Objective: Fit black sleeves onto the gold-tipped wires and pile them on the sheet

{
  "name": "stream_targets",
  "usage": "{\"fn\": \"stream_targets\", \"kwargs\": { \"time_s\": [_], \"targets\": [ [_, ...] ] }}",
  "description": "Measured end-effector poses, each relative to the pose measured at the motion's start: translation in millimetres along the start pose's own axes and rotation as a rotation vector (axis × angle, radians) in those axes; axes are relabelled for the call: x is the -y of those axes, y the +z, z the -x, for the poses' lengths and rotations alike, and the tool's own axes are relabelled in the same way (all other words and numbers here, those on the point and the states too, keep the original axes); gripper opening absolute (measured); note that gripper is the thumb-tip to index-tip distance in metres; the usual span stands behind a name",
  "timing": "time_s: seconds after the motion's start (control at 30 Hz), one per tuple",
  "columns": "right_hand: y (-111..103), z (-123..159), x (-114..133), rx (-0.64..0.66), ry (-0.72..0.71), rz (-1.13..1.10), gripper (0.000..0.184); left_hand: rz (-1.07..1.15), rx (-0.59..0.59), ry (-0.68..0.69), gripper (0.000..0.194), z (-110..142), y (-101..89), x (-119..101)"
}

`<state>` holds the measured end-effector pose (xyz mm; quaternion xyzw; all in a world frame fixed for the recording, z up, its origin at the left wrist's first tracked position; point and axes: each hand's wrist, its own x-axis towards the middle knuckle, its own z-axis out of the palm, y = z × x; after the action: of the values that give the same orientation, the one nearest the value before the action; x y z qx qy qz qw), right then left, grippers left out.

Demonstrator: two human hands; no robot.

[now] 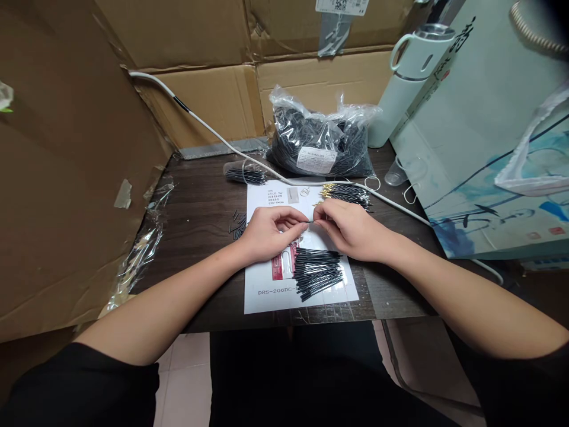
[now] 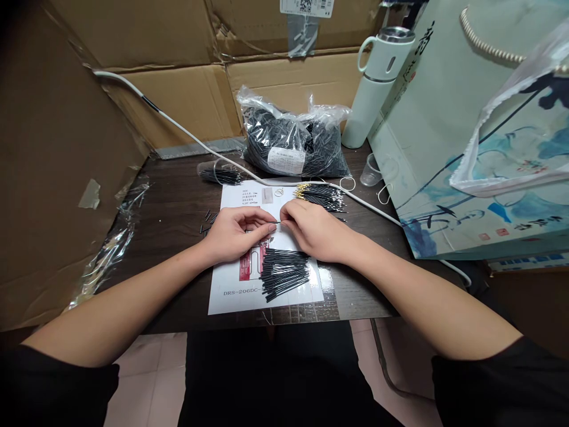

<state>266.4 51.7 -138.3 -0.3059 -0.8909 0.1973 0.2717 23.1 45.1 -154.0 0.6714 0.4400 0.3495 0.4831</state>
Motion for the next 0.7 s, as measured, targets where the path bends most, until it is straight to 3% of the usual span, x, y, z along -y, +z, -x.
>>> {"fn": "stream_targets", "kwargs": {
  "time_s": [0.7],
  "targets": [
    [-1.2, -0.4, 0.9, 0.011, -0.001, 0.003, 0.008, -0.048, 0.001, 0.011, 0.024, 1.2, -1.0, -6.1]
  ]
}}
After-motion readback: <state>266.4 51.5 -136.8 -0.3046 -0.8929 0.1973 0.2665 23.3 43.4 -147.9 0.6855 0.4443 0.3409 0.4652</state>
